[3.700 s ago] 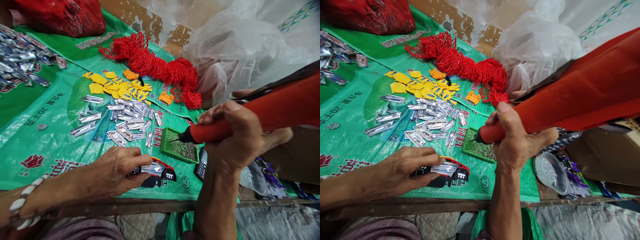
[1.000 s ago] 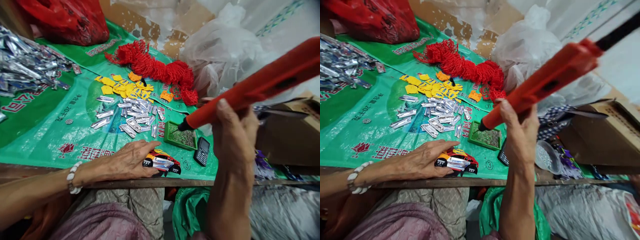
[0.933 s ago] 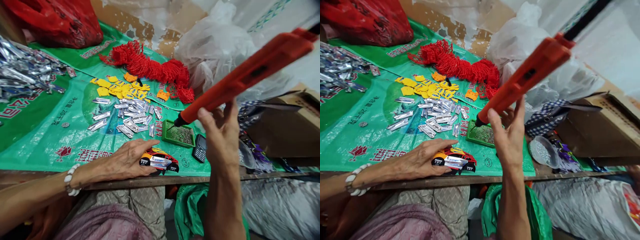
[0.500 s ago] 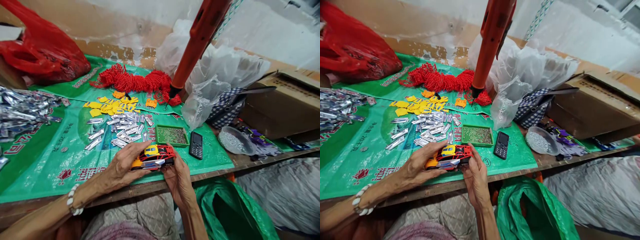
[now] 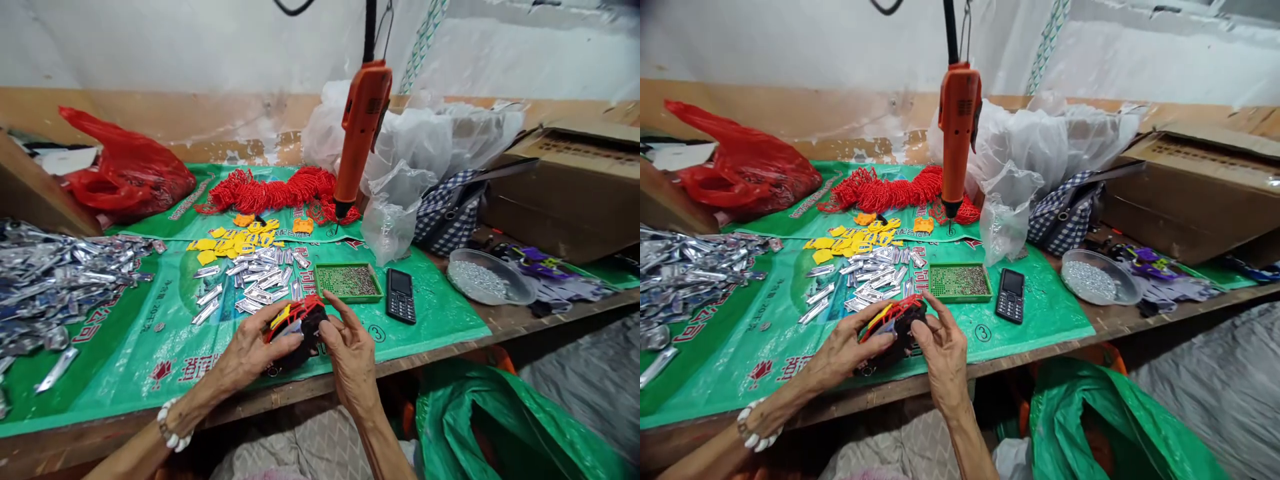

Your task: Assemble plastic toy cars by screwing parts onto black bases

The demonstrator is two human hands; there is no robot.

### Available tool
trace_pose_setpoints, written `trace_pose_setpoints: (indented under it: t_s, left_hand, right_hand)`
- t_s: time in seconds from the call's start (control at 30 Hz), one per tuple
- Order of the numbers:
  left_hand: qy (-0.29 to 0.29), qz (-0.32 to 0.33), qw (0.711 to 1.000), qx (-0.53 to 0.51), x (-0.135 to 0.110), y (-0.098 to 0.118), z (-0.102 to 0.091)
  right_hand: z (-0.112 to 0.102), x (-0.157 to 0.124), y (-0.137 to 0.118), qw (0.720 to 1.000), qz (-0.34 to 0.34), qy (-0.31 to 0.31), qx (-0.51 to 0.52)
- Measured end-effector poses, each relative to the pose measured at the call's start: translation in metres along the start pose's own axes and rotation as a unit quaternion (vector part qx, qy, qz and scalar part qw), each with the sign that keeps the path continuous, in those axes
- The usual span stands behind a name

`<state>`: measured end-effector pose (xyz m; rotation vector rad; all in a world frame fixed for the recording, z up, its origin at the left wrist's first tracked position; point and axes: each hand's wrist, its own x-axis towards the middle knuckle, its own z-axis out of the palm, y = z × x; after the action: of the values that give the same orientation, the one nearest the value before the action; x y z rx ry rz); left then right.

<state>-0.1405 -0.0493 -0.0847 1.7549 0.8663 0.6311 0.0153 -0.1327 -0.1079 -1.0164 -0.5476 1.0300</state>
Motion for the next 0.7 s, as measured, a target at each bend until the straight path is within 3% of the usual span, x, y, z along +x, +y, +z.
trace_pose_setpoints:
  t_s: [0.13,0.2,0.27,0.37,0.5,0.6,0.7]
  left_hand:
    - [0.155,-0.070,0.974,-0.150,0.000,0.001,-0.011]
    - [0.174,-0.080,0.963,-0.190,-0.004,0.003,-0.019]
    - [0.152,-0.113,0.941,-0.280,-0.008,0.008,-0.024]
    - [0.084,-0.158,0.871,-0.457,-0.015,0.014,-0.027]
    - [0.006,-0.157,0.798,-0.582,-0.020,0.010,-0.028]
    - [-0.006,-0.148,0.784,-0.603,-0.029,0.001,-0.030]
    - [0.029,-0.137,0.781,-0.608,-0.045,-0.008,-0.037]
  right_hand:
    - [-0.012,0.001,0.002,0.996,-0.008,0.083,0.015]
    - [-0.017,0.003,-0.001,0.994,0.002,0.103,0.036]
    - [-0.020,0.007,-0.004,0.992,0.018,0.109,0.054]
    - [-0.022,0.014,-0.009,0.991,0.043,0.110,0.067]
    - [-0.021,0.020,-0.011,0.985,0.061,0.145,0.072]
    - [-0.024,0.023,-0.012,0.983,0.058,0.161,0.065]
    - [-0.027,0.026,-0.011,0.987,0.049,0.149,0.030]
